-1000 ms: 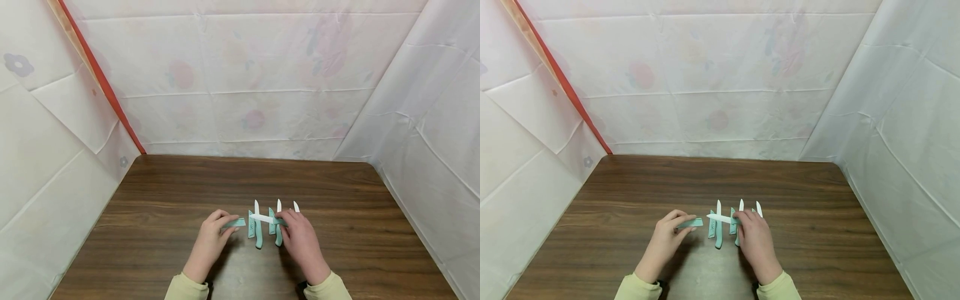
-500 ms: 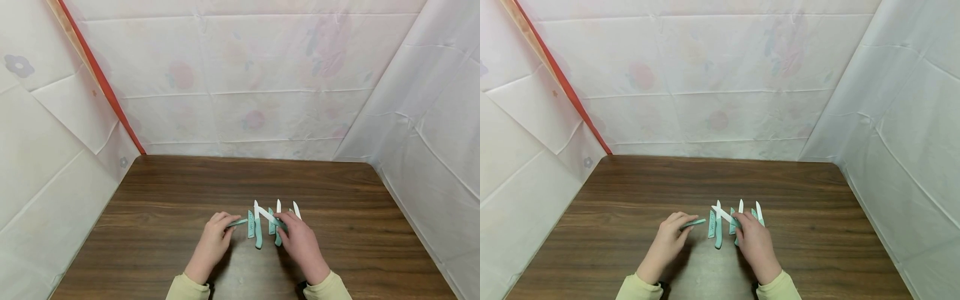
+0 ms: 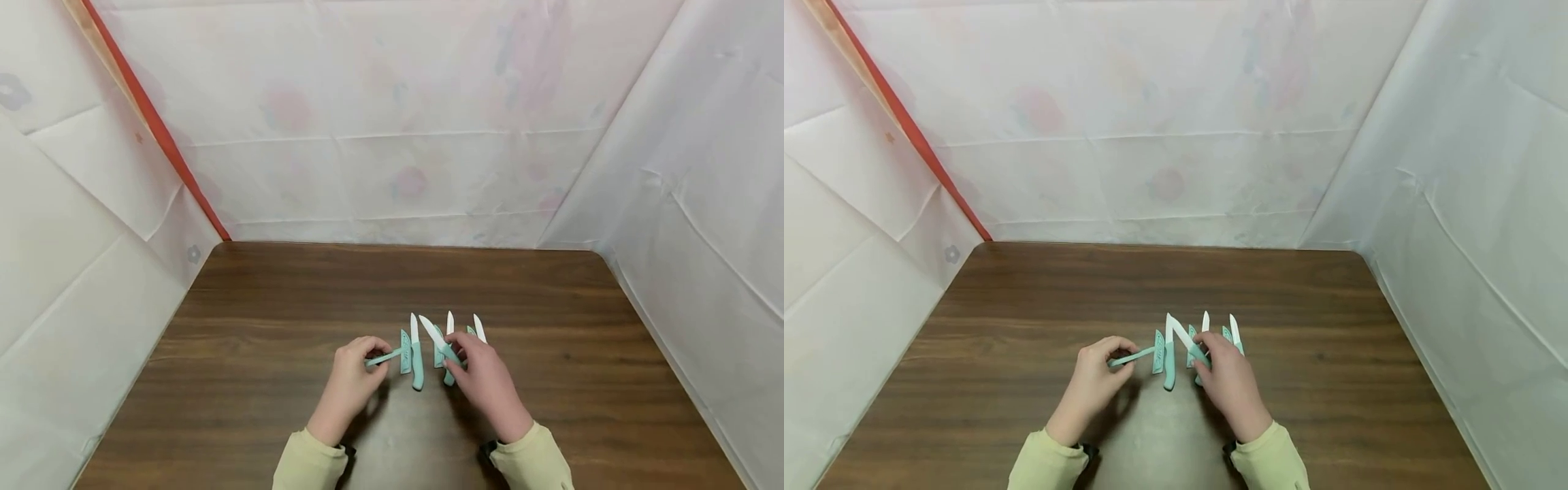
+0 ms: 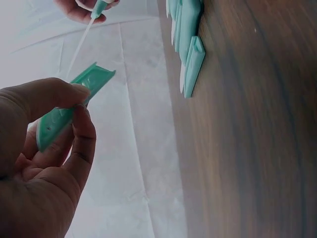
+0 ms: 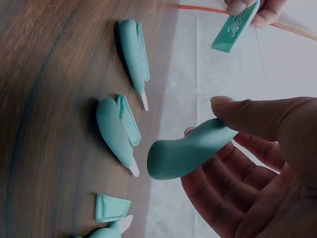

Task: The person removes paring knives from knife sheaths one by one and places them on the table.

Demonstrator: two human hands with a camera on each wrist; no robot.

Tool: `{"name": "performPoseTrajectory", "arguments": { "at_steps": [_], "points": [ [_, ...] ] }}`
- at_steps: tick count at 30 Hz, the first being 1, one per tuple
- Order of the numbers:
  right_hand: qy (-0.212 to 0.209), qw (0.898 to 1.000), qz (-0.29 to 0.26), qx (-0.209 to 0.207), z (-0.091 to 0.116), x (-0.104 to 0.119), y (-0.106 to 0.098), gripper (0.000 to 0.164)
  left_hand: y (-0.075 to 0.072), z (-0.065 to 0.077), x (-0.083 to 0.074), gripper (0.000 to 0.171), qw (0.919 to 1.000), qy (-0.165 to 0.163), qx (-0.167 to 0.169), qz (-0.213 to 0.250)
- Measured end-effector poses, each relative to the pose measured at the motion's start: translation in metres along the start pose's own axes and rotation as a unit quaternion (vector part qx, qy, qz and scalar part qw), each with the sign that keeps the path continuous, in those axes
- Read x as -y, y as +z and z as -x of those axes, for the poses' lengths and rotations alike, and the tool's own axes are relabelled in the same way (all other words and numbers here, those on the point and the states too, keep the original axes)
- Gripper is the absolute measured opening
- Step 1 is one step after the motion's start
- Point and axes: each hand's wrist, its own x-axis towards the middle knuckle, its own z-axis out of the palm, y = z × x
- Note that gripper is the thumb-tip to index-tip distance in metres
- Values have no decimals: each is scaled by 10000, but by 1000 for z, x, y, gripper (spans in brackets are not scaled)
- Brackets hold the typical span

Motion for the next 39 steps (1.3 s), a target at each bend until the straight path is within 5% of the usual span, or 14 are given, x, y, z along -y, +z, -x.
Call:
{"name": "performPoseTrajectory", "arguments": {
  "at_steps": [11,16,22,31,39],
  "points": [
    [714,9920,-982,352,-1,0,2,29,0,0,4,27,9960,-131,175,871],
    [1094,9823,-1484,323,-1,1,2,34,4,1,2,26,9834,-593,295,1688],
    [1283,9675,-2147,383,-1,-2,1,33,1,-6,-19,25,9629,-1350,456,2290],
    [1452,9620,-2261,487,4,-5,0,25,24,-5,-4,25,9611,-1458,300,2328],
    [1308,9573,-2463,754,7,-12,-2,28,35,-6,-10,24,9284,-2306,535,2865]
  ]
}}
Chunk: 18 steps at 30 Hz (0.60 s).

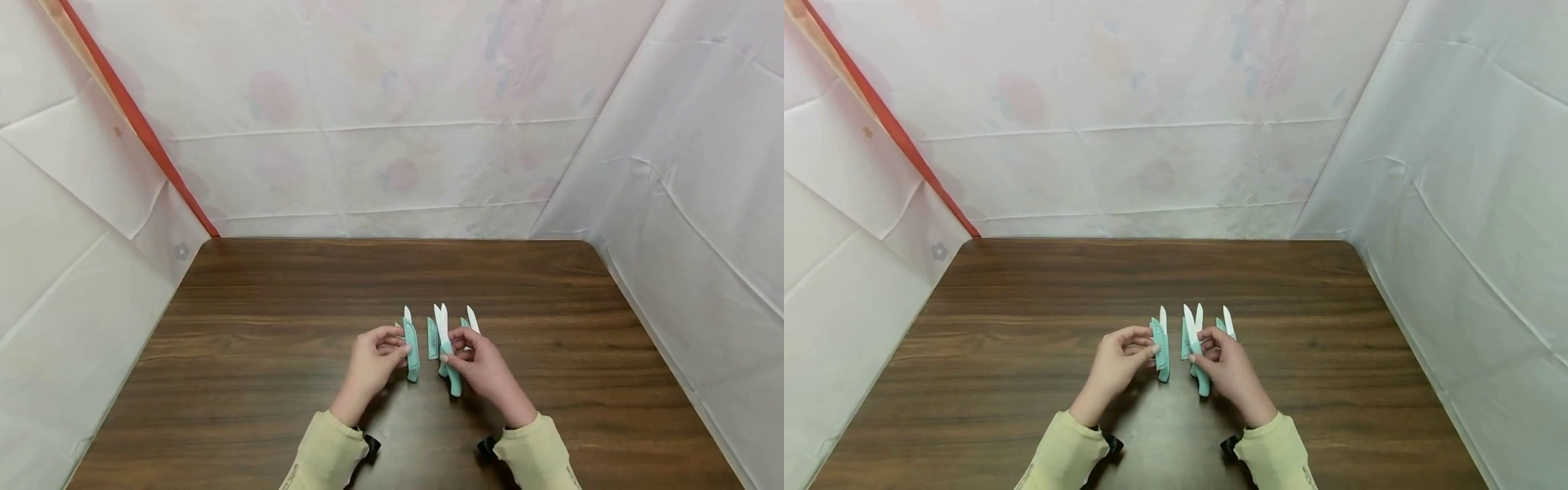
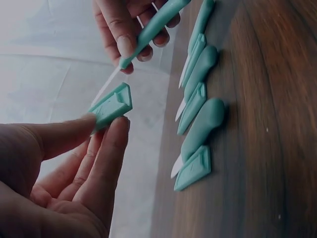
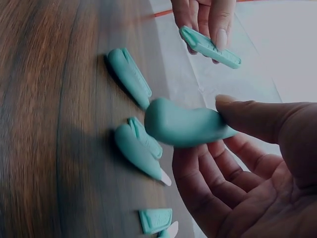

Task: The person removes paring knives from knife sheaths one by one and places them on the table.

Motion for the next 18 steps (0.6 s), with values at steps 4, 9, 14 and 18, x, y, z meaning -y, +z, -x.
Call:
{"name": "performPoseTrajectory", "arguments": {
  "at_steps": [4,9,14,18],
  "points": [
    [298,9995,-2,111,1,-3,-6,30,6,0,-4,26,9992,-305,151,224],
    [464,9988,-53,118,0,-8,-15,33,18,2,-21,26,9979,-395,341,376],
    [621,9981,-35,2,1,-15,-26,34,33,2,-36,23,9989,-182,369,242],
    [634,9980,2,-20,3,-19,-32,34,41,0,-40,23,9979,-337,399,370]
  ]
}}
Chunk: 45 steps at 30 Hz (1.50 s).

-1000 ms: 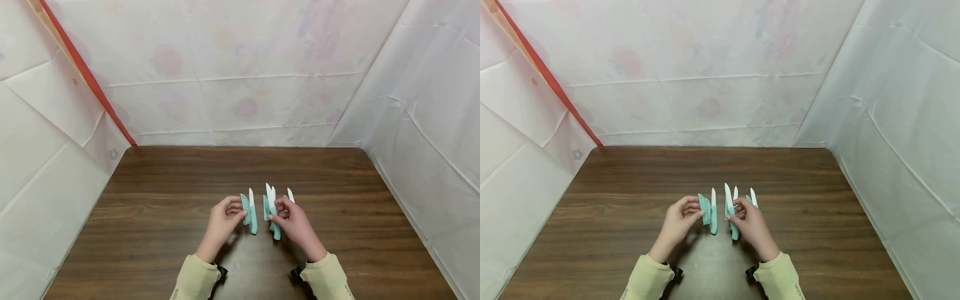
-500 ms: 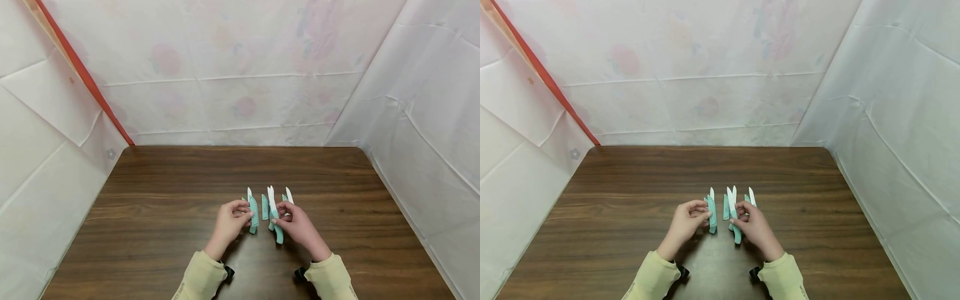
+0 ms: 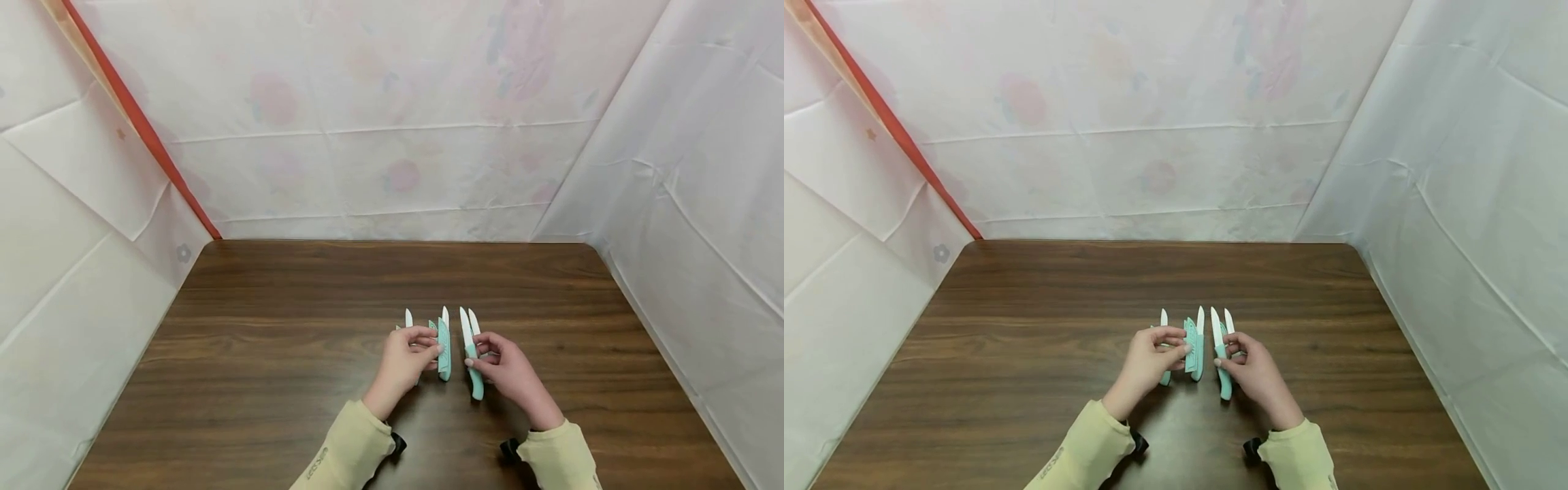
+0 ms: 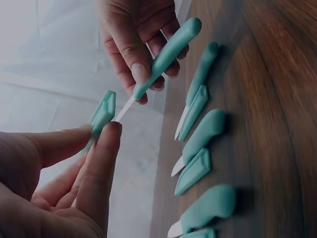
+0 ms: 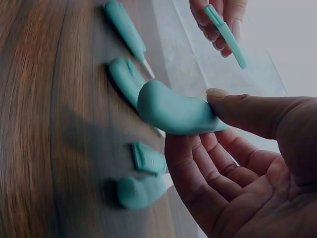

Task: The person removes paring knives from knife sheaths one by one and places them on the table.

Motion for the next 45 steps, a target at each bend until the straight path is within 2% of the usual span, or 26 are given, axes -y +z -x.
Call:
{"name": "performPoseTrajectory", "arguments": {
  "at_steps": [3,9,13,18,23,26,34,40,45],
  "points": [
    [7,9999,70,-126,1,-4,-5,33,5,-1,0,23,9999,-95,41,27],
    [-111,9988,318,-368,-1,-14,-15,33,14,-7,3,22,9997,-208,-120,16],
    [-191,9975,433,-526,-3,-23,-23,33,22,-18,18,23,9992,-273,-116,262],
    [-20,9965,583,-599,-5,-32,-34,33,38,-33,39,22,9986,-270,-144,426],
    [118,9920,978,-787,-6,-41,-44,32,57,-41,49,21,9979,-350,-225,494],
    [103,9913,1038,-801,-7,-43,-48,33,66,-45,53,20,9969,-431,-292,597],
    [292,9926,922,-731,-10,-46,-56,34,85,-56,59,18,9957,-531,-338,679],
    [414,9904,1066,-770,-13,-50,-63,31,96,-64,59,18,9948,-604,-305,757],
    [496,9899,1053,-812,-16,-54,-66,29,102,-68,59,18,9956,-640,-262,630]
  ]
}}
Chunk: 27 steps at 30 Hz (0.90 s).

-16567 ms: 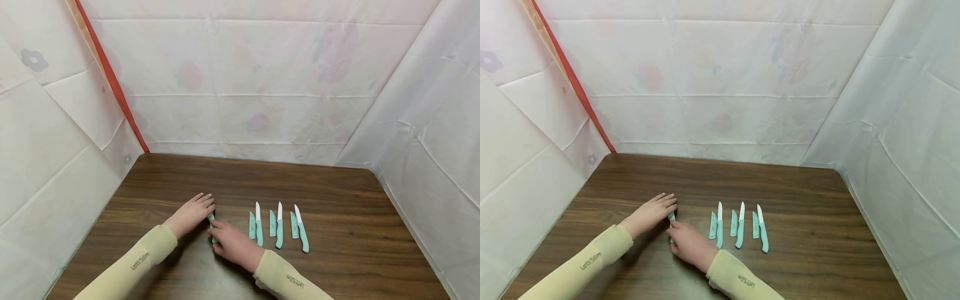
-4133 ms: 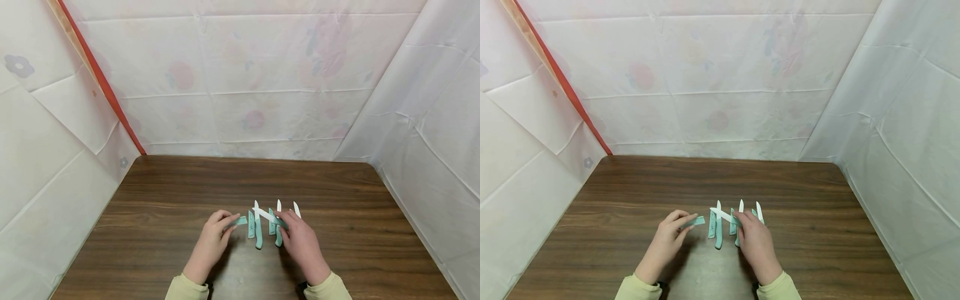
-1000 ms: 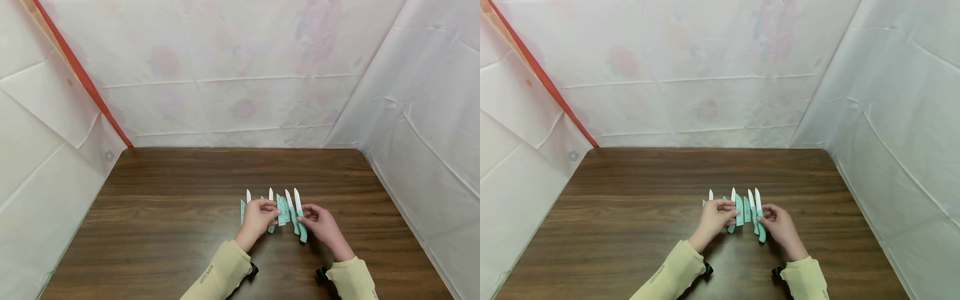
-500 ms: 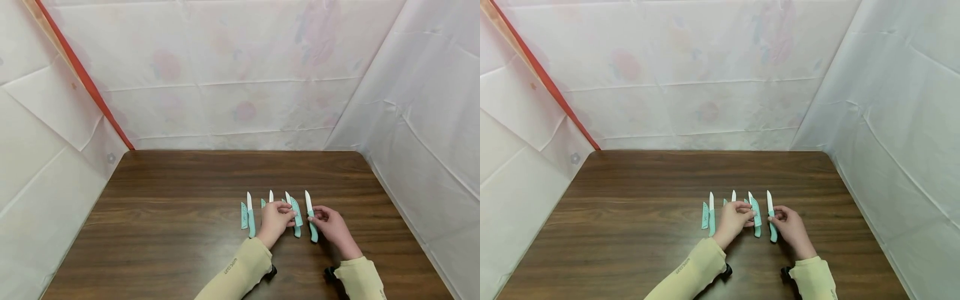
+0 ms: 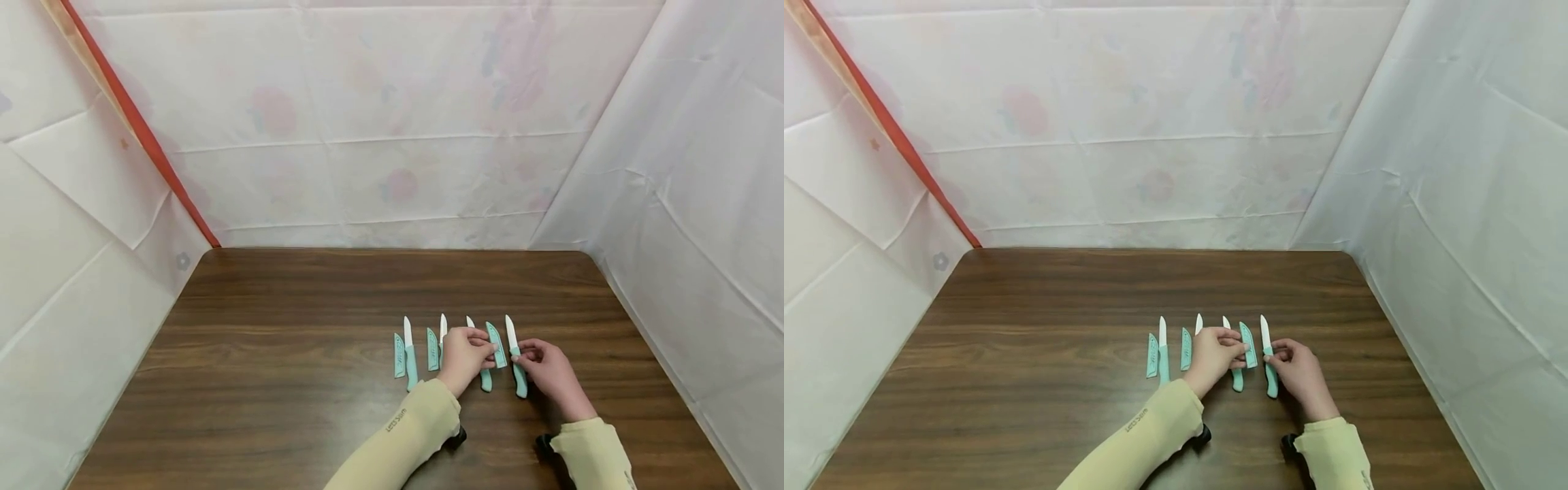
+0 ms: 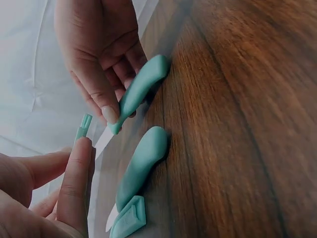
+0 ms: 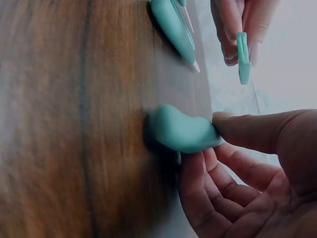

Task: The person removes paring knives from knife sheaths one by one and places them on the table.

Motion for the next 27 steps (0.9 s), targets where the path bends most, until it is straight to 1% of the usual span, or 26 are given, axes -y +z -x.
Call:
{"name": "performPoseTrajectory", "arguments": {
  "at_steps": [3,9,11,15,18,21,25,27],
  "points": [
    [45,9999,-107,75,-2,-2,-1,29,2,-1,1,17,10000,-16,30,-66],
    [180,9980,-495,359,-6,-6,-7,34,6,-6,2,18,10000,-42,65,53],
    [243,9968,-619,433,-9,-6,-8,35,7,-8,2,19,10000,-40,48,5],
    [330,9932,-848,720,-15,-6,-12,38,10,-12,1,19,9997,-32,-24,-228],
    [407,9886,-1053,993,-20,-8,-15,38,11,-15,1,19,9989,7,-107,-451],
    [415,9849,-1131,1241,-23,-11,-18,39,12,-17,2,18,9979,43,-164,-622],
    [370,9833,-1080,1420,-26,-12,-23,39,14,-18,3,18,9968,10,-190,-775],
    [414,9833,-1096,1392,-27,-12,-23,38,14,-19,3,18,9963,-19,-171,-838]
  ]
}}
